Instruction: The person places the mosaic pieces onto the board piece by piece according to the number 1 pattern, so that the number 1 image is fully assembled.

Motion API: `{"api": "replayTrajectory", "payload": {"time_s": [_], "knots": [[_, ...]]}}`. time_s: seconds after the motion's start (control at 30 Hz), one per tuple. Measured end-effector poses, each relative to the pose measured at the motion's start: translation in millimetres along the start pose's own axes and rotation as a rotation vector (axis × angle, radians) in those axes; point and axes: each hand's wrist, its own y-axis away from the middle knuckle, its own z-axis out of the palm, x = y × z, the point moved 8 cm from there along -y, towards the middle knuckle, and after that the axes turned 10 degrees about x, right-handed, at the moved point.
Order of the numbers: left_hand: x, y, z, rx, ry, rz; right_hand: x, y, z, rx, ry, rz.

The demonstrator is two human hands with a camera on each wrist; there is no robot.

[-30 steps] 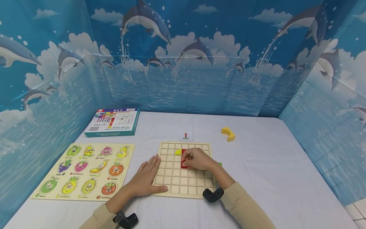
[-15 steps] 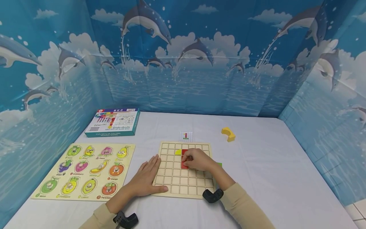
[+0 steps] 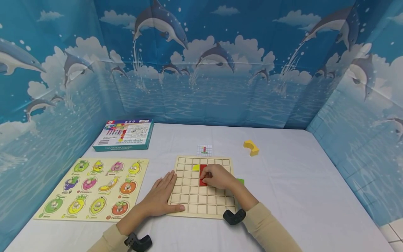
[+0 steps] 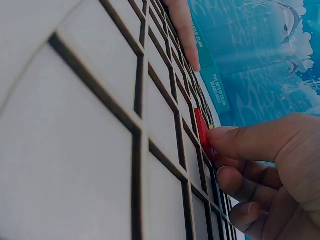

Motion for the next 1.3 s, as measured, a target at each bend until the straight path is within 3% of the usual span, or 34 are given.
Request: {"api": "replayTrajectory", "payload": {"time_s": [0.87, 1.3], "knots": [[-0.4, -0.4, 0.1, 0.014, -0.003, 0.013, 23, 15, -23, 0.05, -0.06, 0.095], [3.4, -0.4, -3.1, 0.014, 0.003, 0.021, 42, 33, -45, 0.082, -0.002, 0.157]]}}
